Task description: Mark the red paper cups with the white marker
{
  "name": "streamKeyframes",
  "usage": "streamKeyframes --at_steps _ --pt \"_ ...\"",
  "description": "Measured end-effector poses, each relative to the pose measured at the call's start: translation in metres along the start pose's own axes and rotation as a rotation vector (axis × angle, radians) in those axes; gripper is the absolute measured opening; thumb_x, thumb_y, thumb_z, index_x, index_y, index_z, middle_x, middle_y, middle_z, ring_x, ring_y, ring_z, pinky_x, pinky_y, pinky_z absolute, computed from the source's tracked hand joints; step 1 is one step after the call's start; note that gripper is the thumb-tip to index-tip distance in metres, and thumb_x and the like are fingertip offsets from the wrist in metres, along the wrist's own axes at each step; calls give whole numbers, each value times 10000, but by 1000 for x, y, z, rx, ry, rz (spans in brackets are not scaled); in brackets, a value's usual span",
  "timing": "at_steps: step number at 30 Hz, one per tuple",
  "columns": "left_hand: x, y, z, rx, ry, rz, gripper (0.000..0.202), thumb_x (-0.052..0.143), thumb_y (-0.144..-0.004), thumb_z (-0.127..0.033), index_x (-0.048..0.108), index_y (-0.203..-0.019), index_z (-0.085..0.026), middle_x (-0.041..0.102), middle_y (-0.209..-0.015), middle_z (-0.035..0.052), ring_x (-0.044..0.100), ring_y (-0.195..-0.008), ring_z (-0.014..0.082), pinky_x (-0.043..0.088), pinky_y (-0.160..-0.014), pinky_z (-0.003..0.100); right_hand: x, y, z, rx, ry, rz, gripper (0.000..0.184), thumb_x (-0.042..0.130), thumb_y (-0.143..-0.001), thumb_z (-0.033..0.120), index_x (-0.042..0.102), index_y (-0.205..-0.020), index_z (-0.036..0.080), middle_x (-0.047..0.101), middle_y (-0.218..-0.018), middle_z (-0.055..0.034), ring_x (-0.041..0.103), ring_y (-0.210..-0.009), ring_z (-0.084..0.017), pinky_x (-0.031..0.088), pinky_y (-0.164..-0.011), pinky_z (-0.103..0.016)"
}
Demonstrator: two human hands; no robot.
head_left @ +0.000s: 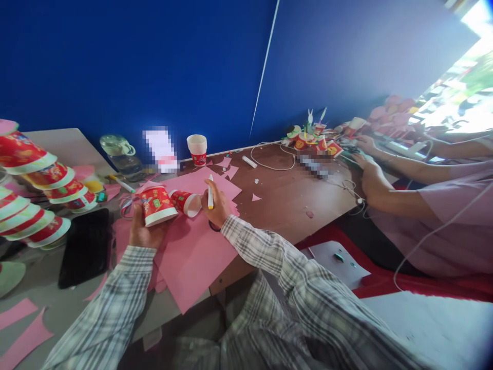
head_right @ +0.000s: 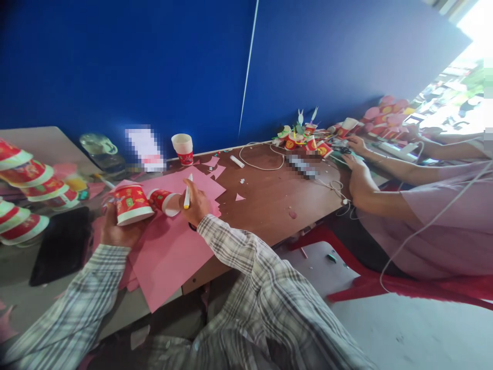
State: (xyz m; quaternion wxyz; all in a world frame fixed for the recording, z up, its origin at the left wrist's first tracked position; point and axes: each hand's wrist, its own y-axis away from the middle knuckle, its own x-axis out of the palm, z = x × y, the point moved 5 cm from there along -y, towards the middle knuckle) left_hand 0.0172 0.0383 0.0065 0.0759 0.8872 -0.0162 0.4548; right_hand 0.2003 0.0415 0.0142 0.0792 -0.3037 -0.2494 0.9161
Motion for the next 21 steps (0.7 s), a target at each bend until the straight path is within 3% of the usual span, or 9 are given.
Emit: streamKeyframes --at_steps 3,11,17,21 --pt "-2 -1 1 -30 50 -24 673 477 -726 -535 413 -1251 -119 630 -1002 129 582 -978 254 453 -841 449 0 1 -4 58 -42 -55 517 477 -806 190 330 -1301 162 593 -987 -78 569 -876 -153 462 -878 -324" --pt "-6 -3 2 -47 -20 -28 683 467 -723 -547 420 -1249 -113 624 -1032 130 561 -1021 260 435 -880 443 8 2 -5 -33 -31 12 518 471 -823 199 320 -1318 181 571 -1102 -100 568 -1024 -183 449 -964 -357" --pt "-2 -1 2 -50 -43 43 697 468 -723 -548 421 -1246 -90 590 -1101 148 535 -1061 259 422 -898 437 7 3 0 -72 -38 48 550 495 -810 185 306 -1327 175 577 -1103 -93 565 -1042 -178 434 -992 -354" --pt "-2 -1 -1 -6 -76 19 648 471 -723 -545 461 -1217 -126 589 -1116 118 544 -1050 248 437 -881 423 3 1 1 -33 -60 47 570 511 -803 191 306 -1335 170 579 -1122 -102 570 -1019 -186 441 -988 -366"
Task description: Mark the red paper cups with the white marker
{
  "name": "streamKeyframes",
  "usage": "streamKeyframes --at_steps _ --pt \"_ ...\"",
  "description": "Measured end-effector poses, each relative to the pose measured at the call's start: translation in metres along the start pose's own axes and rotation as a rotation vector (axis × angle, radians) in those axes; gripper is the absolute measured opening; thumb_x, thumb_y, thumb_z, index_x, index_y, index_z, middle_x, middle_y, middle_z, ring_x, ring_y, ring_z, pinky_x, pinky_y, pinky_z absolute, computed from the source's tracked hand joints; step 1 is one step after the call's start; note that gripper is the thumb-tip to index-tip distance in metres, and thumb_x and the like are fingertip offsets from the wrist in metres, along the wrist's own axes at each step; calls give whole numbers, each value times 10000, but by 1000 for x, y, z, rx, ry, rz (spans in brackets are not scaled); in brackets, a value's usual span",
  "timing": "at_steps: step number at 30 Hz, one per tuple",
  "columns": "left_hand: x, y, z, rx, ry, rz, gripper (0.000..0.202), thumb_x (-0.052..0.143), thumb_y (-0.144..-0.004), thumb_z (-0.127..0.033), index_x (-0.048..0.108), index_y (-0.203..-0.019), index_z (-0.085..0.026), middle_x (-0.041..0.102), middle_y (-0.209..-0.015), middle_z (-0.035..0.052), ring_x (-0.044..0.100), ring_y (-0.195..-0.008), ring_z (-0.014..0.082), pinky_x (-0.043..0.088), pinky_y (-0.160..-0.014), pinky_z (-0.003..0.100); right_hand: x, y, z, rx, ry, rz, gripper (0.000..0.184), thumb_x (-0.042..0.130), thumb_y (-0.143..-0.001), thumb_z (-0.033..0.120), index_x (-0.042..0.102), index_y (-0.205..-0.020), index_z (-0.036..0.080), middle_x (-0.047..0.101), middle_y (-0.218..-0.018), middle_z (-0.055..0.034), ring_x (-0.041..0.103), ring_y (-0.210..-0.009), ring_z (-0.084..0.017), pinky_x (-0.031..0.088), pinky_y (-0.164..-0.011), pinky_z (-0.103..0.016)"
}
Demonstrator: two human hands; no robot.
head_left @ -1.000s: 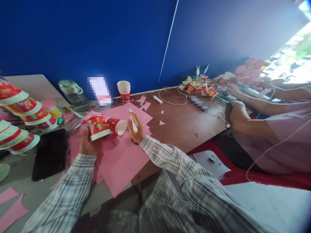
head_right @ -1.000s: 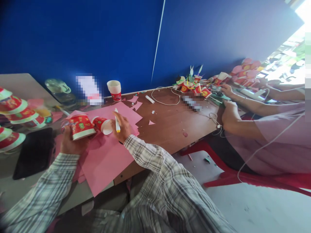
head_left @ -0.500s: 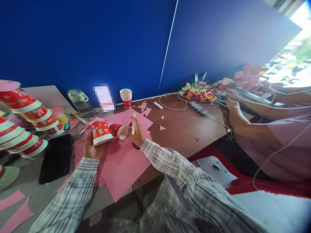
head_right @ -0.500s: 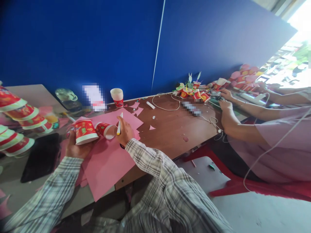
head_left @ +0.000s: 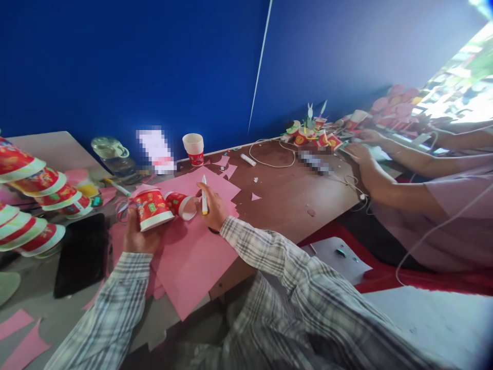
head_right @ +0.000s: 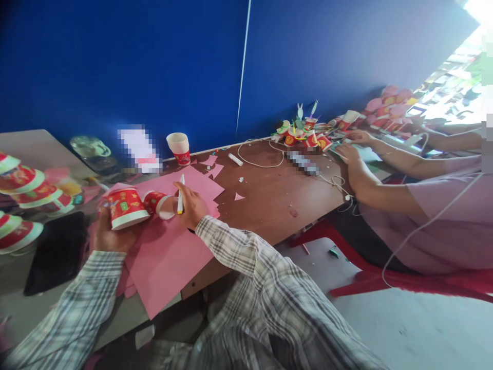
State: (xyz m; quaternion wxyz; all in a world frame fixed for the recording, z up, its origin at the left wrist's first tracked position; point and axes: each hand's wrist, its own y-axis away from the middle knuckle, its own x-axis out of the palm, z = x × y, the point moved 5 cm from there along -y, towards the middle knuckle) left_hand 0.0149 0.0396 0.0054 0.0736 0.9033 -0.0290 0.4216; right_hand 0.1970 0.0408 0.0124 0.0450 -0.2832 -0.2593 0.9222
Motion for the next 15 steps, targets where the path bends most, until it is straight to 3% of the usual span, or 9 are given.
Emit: streamKeyframes --at_steps 5,9,15 --pt "2 -1 0 34 17 -24 594 484 -733 -511 492 -1182 -121 625 -1036 109 546 -1044 245 436 -881 427 2 1 2 -57 12 -2 606 522 -777 156 295 -1340 142 555 -1192 -126 528 -1126 -218 421 -1033 -387" --pt "0 -2 2 5 20 -32 579 505 -718 -514 512 -1162 -143 630 -1024 96 560 -1021 239 442 -878 412 7 2 3 -103 -4 62 580 529 -768 144 329 -1312 144 580 -1131 -115 580 -1026 -170 478 -953 -309" --pt "-3 1 3 4 -30 -174 517 513 -719 -508 557 -1066 -128 654 -902 64 602 -917 199 468 -843 368 4 2 4 -99 11 98 530 517 -805 206 345 -1302 140 577 -1103 -123 587 -970 -163 489 -922 -308"
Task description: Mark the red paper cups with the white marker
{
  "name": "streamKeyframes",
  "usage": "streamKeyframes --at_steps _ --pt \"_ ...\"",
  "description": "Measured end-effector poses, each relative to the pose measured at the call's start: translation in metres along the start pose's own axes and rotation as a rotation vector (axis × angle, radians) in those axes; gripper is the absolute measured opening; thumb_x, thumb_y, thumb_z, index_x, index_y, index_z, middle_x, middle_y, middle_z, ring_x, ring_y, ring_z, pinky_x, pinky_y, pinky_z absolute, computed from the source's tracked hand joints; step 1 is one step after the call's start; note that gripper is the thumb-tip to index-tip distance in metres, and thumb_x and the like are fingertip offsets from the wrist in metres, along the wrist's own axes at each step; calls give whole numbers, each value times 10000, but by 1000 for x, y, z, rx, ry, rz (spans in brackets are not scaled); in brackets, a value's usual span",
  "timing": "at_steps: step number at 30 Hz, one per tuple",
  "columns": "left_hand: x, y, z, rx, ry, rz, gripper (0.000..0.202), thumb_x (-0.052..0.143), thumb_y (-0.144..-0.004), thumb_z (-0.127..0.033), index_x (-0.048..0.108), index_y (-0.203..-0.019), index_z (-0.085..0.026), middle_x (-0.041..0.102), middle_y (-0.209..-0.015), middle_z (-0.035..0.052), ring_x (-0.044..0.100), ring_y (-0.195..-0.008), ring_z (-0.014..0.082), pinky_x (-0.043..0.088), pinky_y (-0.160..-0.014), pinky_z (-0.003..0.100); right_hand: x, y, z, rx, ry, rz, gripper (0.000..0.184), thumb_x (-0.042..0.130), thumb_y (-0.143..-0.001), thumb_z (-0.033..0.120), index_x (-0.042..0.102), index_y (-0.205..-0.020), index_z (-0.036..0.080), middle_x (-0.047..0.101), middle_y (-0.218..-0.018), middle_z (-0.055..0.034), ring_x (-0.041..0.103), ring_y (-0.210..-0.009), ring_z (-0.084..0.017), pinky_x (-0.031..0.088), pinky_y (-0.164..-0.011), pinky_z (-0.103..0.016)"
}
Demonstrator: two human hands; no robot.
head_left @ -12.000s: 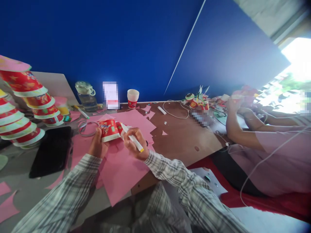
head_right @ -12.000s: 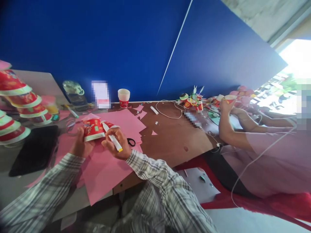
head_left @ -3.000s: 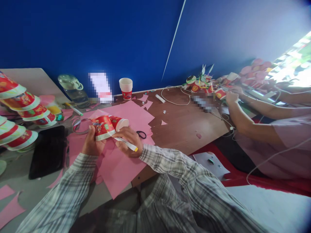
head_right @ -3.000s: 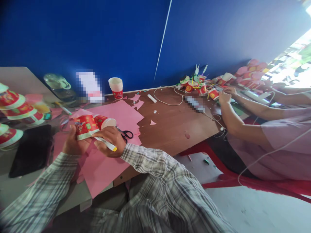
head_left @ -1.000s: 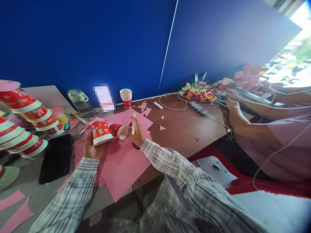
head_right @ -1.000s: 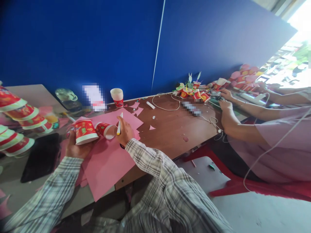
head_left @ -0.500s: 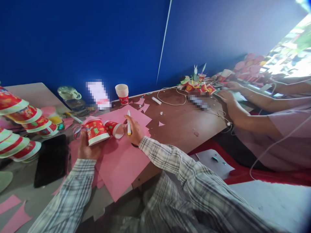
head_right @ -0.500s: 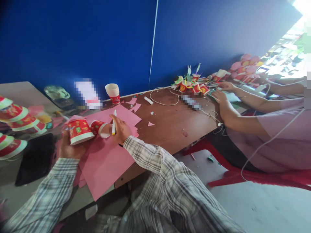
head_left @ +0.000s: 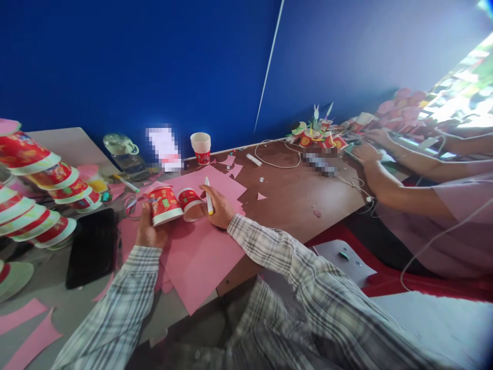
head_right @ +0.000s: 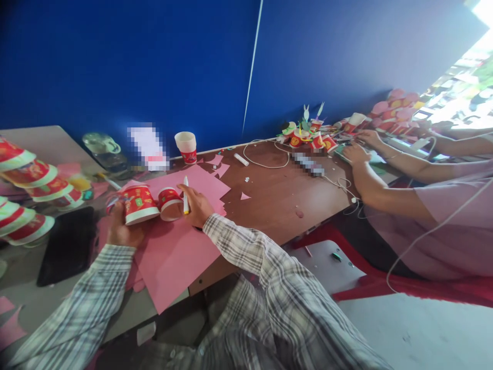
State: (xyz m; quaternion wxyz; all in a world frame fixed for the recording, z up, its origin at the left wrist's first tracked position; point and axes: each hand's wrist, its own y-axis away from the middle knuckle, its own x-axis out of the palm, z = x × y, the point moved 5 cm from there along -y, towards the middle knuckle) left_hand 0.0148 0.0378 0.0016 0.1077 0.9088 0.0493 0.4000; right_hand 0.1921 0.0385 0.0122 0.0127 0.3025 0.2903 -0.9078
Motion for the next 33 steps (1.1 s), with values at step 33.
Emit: streamKeyframes --at_steps 33 --pt "0 -3 0 -28 35 102 553 442 -747 -543 522 -1103 -127 653 -877 84 622 -828 188 481 -799 373 1 -1 2 0 108 74 608 516 -720 98 361 -1306 160 529 -1153 -124 572 -971 -171 494 -865 -284"
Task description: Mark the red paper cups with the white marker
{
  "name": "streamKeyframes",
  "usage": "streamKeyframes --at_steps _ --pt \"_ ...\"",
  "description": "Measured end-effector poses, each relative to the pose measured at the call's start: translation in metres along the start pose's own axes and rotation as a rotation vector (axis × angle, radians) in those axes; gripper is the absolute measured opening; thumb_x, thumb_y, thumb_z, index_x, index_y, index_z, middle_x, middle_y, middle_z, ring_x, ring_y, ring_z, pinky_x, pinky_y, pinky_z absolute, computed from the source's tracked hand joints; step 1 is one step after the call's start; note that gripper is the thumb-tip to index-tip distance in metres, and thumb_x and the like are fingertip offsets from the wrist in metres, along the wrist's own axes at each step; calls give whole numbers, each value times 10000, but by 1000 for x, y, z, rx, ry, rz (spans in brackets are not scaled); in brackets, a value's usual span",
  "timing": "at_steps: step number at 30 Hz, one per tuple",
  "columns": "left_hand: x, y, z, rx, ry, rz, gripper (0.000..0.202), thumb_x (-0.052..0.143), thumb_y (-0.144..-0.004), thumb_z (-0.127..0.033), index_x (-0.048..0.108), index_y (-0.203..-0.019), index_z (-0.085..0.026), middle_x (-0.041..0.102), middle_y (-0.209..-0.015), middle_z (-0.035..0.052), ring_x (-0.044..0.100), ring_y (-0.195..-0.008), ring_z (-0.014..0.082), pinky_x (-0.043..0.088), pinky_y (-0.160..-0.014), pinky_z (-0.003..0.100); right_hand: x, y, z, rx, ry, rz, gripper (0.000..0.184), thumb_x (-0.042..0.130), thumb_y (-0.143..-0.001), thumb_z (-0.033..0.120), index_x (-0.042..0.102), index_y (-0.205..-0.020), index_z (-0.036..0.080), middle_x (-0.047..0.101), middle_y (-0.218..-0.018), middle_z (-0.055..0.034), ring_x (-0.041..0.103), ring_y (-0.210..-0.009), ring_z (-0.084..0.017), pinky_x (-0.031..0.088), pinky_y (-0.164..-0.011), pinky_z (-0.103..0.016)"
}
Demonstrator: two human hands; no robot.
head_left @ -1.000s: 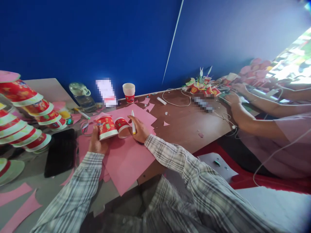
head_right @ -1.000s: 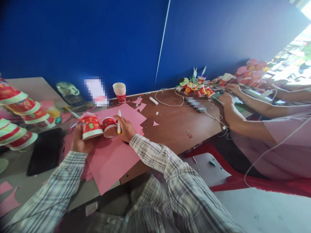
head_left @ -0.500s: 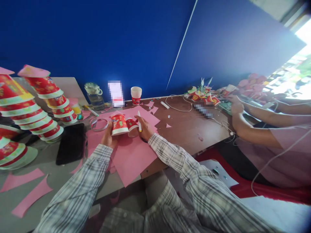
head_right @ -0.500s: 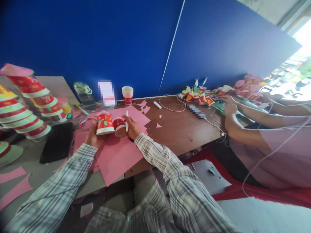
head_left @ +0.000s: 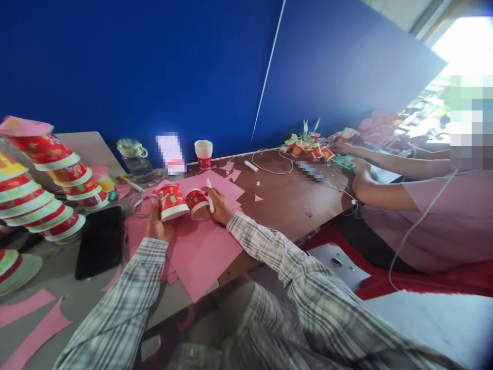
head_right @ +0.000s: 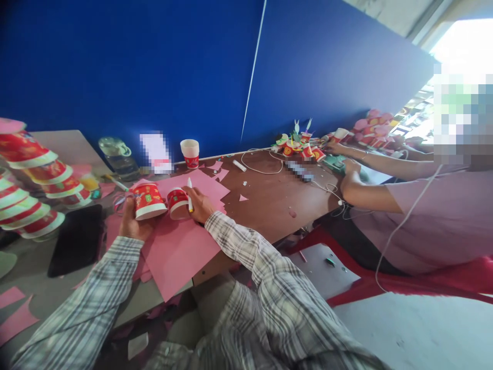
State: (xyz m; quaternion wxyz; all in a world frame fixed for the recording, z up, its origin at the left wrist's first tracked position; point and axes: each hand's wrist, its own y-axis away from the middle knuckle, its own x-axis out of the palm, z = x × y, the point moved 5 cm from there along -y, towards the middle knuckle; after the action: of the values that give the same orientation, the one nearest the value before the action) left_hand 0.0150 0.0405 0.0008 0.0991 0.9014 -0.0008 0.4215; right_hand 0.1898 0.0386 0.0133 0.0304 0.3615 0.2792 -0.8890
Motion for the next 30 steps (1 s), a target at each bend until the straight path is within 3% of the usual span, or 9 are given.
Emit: streamKeyframes --at_steps 4,8,10,15,21,25,30 --pt "2 0 -4 36 47 -10 545 436 -766 -514 497 -1132 -114 648 -888 93 609 -881 202 468 -814 401 1 1 8 -61 -26 52 560 552 -760 209 390 -1293 146 555 -1128 -140 590 -912 -184 500 -824 -311" --pt "-3 -2 -7 56 36 -79 550 424 -762 -533 519 -1099 -109 650 -844 88 610 -871 201 478 -790 397 -6 0 11 -97 -59 103 603 627 -711 226 421 -1275 171 583 -1141 -125 596 -973 -211 461 -937 -390" --pt "-7 -4 -8 65 29 -79 580 440 -741 -554 520 -1108 -111 650 -856 93 615 -846 201 487 -763 394 -12 -1 9 -94 -97 120 571 612 -735 231 418 -1269 176 606 -1109 -102 604 -958 -177 466 -946 -360" --pt "-10 -6 -9 89 -12 -64 600 478 -717 -550 512 -1137 -123 647 -910 100 623 -825 216 499 -726 399 -31 -9 -15 58 -349 126 484 487 -827 242 374 -1284 129 613 -1007 -102 572 -796 -77 500 -774 -208" --pt "0 -1 -8 129 -12 -42 523 465 -757 -495 513 -1127 -129 646 -945 83 622 -834 200 490 -760 408 -23 -10 -27 53 -310 169 487 499 -718 88 483 -1204 104 635 -935 -79 584 -793 -72 487 -772 -177" --pt "-1 0 -6 120 -14 -66 505 464 -765 -482 531 -1094 -105 655 -878 82 622 -839 182 483 -792 379 -14 -8 -27 58 -222 87 474 478 -700 52 508 -1170 100 619 -1029 -95 594 -857 -98 491 -830 -213" --pt "1 1 -1 103 -82 -28 551 524 -710 -516 554 -1070 -99 656 -858 86 618 -860 185 483 -803 349 -11 -7 -29 71 -82 -37 607 497 -686 59 384 -1282 90 538 -1172 -160 554 -1028 -177 456 -952 -319"
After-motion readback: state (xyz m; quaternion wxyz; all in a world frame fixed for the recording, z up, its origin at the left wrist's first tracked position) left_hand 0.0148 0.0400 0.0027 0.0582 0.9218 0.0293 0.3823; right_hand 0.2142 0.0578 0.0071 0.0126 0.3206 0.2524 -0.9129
